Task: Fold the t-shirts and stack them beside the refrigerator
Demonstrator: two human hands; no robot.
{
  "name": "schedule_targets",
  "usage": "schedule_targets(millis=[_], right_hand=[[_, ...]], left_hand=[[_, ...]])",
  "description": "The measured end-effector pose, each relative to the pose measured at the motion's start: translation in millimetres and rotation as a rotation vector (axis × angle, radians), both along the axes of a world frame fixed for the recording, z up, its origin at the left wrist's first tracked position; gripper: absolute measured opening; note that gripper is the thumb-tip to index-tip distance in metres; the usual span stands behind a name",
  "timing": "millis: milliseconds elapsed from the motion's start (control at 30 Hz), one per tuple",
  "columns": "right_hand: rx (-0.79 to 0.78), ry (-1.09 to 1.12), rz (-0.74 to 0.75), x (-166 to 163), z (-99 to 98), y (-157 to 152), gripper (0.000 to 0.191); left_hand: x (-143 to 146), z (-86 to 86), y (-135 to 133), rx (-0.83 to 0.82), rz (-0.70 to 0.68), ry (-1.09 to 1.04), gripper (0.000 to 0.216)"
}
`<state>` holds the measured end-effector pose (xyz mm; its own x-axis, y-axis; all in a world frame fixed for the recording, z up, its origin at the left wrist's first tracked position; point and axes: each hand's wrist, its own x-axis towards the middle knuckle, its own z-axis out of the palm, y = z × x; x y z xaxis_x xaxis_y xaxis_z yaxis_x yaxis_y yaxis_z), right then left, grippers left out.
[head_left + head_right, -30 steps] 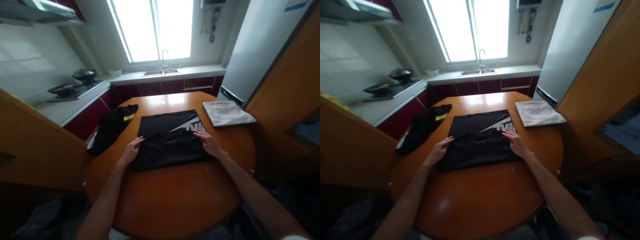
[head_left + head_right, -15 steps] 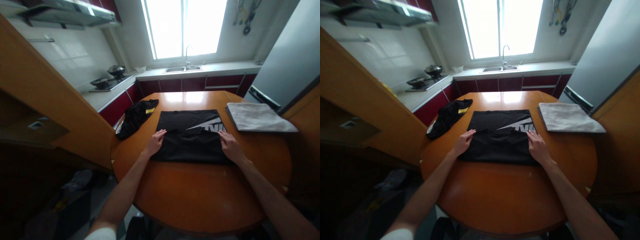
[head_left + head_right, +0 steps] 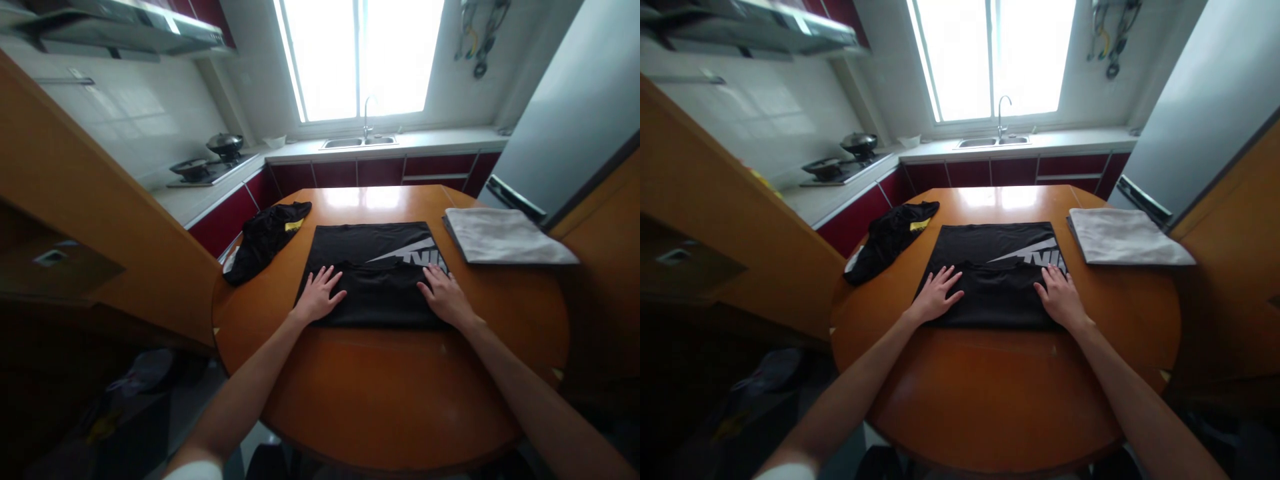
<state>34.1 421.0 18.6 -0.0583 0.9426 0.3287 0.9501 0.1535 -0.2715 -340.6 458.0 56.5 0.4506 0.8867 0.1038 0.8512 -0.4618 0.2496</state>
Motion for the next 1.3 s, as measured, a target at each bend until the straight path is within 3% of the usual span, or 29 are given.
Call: schedule_targets(millis=[133,333,700,833,967,1067,1167,1300], right_hand=[[0.083,0.036,0.060,-18,12.8,-10,0.056],[-0.067,-0.034,0.180,-42,7.9,-20,0.058],[-0.074,0.015,0.138,-36,5.5,-18,0.055],[0.040,0.093,0.128,-31,16.9,-18,0.050],[0.172,0.195,0.162,-7,34.7,-27,0.041],[0.187,0.201,0.183,20,39.6,-46,0.034],[0.172,0.120,0.212,42,36.8,-71,0.028],[0.151,0.012,0.276,54,31.2,-96,0.026]], left_hand=[[11,5.1,-11,0.048,-0.045,-0.067,0.062],[25,-1.1,-23,-0.057,-0.105,0.049,0.069],[26,-5.6,-23,-0.057,-0.104,0.052,0.070],[23,7.0,-24,0.015,-0.076,-0.056,0.067],[-4,38.5,-25,0.169,-0.036,-0.295,0.052],[-39,57.1,-34,0.115,-0.108,-0.344,0.035],[-73,60.8,-51,0.027,-0.181,-0.257,0.026],[-99,54.3,-75,0.035,-0.205,-0.095,0.024]])
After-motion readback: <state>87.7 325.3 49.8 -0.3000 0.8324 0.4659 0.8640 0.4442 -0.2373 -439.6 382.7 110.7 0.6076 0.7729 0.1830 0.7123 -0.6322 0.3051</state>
